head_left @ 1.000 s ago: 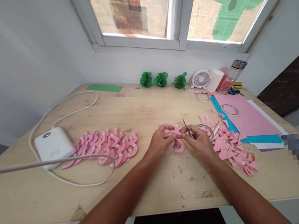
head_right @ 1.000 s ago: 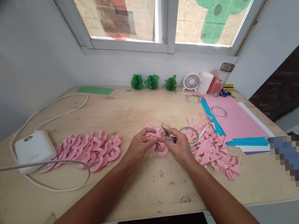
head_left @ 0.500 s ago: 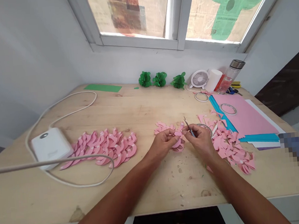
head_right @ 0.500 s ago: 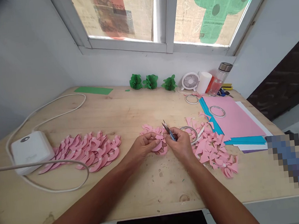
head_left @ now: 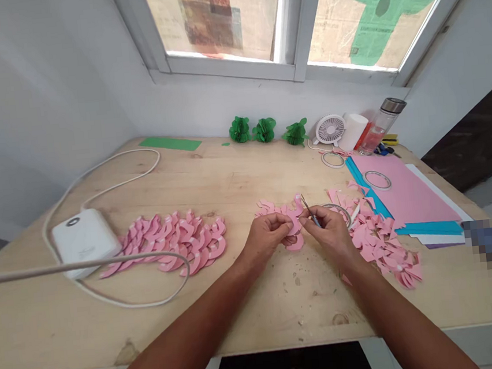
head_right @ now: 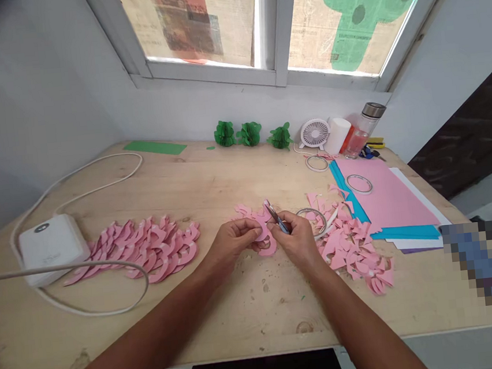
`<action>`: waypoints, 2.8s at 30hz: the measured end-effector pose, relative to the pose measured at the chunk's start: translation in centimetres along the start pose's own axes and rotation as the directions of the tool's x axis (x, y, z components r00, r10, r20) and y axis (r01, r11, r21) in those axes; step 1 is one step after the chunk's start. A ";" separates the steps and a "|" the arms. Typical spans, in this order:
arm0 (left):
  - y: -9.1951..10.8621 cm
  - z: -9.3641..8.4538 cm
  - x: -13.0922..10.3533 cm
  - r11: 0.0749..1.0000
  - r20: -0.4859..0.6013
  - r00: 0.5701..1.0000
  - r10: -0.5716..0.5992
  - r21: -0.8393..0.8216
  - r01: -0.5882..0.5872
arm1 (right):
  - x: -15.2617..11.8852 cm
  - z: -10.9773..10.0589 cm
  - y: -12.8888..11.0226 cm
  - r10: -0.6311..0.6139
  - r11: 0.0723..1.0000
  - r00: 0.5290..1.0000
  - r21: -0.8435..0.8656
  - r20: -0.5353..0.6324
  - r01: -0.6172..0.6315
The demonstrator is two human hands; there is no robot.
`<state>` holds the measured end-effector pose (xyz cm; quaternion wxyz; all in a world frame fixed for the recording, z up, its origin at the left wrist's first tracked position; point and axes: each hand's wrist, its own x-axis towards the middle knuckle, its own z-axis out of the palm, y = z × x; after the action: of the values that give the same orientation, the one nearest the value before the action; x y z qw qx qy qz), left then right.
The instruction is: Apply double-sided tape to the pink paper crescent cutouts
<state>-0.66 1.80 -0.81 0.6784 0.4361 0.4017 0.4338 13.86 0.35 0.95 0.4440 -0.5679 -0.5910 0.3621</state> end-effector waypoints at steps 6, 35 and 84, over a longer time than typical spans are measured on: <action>0.1 0.2 -0.2 1.000 0.009 1.000 0.013 0.021 -0.013 | -0.1 0.2 0.3 -0.008 1.000 0.999 0.005 0.037 0.008; -1.0 -0.2 0.1 0.961 0.100 0.980 0.174 0.201 -0.191 | -0.4 0.4 0.3 -0.154 0.966 0.987 -0.202 0.044 0.160; -0.1 -0.4 -0.2 0.869 0.080 0.966 0.246 0.424 -0.256 | -0.6 0.4 0.0 -0.130 0.971 0.991 -0.196 0.040 0.135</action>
<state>-1.01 1.71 -1.00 0.5076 0.6287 0.4197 0.4135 13.50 -0.17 0.75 0.4001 -0.5637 -0.6668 0.2786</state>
